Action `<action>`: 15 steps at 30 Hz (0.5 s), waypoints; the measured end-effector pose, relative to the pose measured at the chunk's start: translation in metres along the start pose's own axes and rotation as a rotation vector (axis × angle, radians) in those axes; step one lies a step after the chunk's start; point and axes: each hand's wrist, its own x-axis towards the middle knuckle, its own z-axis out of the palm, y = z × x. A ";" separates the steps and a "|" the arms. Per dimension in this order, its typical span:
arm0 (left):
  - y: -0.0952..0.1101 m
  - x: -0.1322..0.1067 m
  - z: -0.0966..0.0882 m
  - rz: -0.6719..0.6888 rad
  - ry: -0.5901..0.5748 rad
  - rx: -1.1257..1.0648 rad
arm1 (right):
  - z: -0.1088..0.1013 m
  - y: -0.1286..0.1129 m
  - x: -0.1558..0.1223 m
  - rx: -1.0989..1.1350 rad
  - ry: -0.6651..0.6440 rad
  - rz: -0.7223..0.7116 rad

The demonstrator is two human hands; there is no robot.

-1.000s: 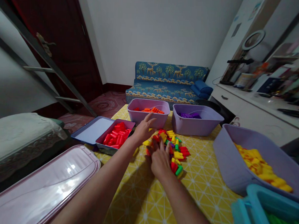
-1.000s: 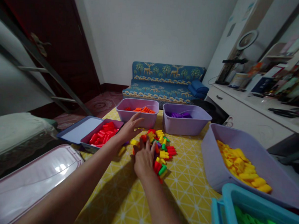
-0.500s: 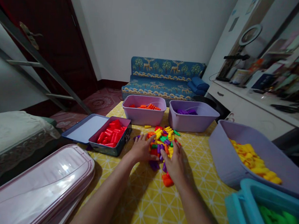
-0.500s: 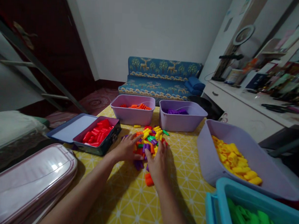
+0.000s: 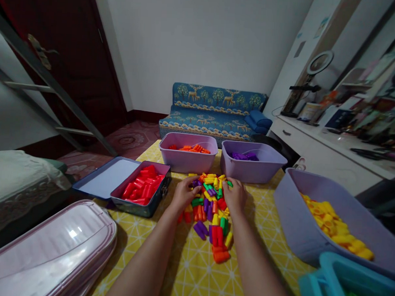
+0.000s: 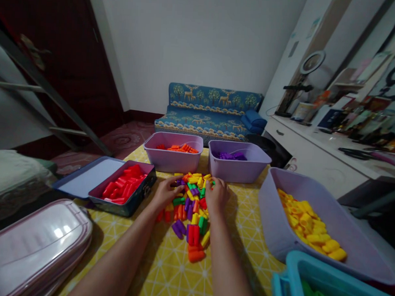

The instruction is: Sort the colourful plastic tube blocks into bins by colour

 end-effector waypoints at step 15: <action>0.005 0.004 0.003 -0.061 0.068 -0.352 | -0.005 -0.024 -0.010 0.184 -0.120 -0.284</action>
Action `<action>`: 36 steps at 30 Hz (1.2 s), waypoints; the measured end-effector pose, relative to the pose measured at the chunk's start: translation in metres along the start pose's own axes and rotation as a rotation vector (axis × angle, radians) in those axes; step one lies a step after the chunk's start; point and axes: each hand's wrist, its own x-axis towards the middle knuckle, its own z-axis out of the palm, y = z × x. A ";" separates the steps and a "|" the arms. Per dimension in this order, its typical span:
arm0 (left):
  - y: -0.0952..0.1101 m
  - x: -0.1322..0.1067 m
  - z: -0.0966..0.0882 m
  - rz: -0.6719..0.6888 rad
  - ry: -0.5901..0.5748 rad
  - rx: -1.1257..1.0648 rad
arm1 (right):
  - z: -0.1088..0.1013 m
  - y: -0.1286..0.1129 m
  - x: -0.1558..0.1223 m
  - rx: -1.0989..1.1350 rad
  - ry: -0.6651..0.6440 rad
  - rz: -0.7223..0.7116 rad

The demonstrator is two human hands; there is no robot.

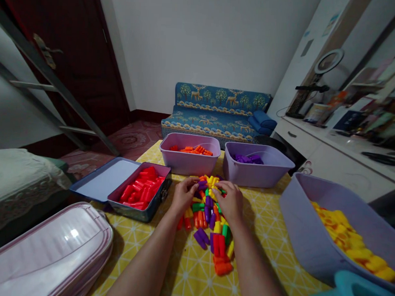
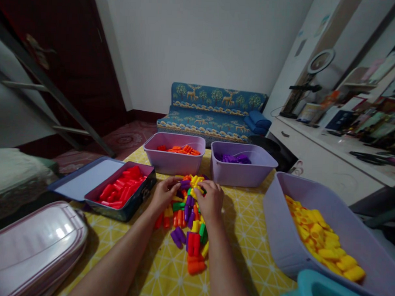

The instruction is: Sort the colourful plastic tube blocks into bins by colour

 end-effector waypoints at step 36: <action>0.039 -0.009 0.025 0.277 -0.113 0.702 | -0.013 0.022 0.006 0.242 -0.321 0.383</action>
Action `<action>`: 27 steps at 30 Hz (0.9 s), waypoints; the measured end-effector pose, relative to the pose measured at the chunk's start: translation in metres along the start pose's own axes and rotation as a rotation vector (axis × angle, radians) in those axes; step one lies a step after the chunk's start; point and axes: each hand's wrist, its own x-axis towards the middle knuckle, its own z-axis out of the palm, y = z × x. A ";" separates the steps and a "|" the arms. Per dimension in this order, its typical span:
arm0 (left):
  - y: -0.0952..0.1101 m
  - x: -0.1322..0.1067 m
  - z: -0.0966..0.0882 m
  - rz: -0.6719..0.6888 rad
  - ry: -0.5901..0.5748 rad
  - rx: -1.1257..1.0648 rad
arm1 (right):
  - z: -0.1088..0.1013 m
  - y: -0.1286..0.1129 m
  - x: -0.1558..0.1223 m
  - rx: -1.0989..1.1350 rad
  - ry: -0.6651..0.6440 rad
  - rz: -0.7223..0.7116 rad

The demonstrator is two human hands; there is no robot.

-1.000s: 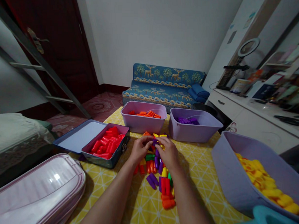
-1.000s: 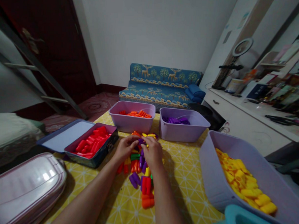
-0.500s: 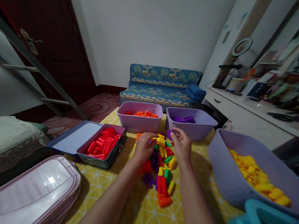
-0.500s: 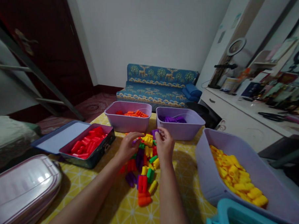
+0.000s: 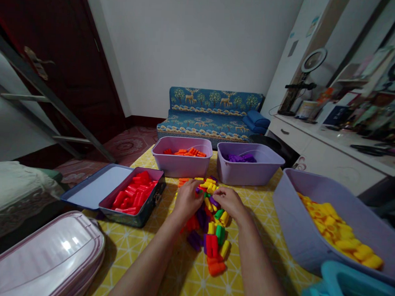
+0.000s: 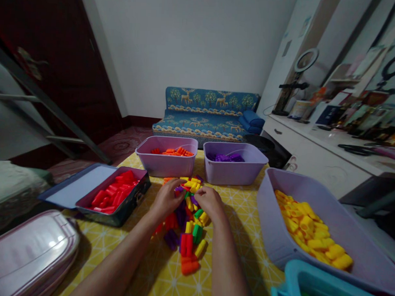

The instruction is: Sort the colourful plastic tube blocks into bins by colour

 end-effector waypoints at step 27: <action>0.025 0.061 0.019 0.344 -0.171 -0.002 | -0.034 -0.034 0.002 0.580 0.223 -0.155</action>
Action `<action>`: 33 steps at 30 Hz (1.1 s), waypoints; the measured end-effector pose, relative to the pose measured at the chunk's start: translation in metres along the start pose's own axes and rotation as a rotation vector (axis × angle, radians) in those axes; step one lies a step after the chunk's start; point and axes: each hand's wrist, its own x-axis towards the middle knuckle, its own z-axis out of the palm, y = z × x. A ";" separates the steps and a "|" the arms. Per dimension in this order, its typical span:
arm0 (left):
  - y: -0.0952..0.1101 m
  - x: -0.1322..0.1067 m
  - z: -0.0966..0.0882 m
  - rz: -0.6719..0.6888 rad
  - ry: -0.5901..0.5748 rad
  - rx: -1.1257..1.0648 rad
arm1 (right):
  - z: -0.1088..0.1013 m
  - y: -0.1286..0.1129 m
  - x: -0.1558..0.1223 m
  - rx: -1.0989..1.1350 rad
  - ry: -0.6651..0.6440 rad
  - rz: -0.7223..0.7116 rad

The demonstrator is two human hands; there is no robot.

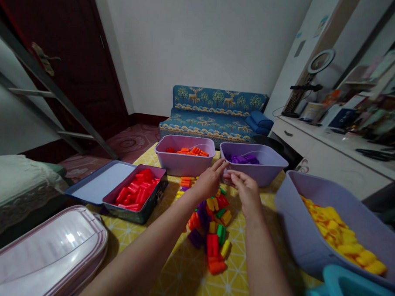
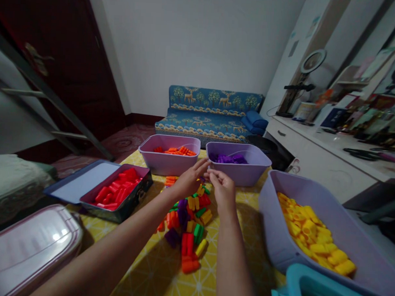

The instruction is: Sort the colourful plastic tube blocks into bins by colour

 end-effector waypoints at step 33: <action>-0.009 -0.072 0.013 -0.386 0.162 -0.140 | 0.034 0.046 -0.022 -0.112 -0.049 0.137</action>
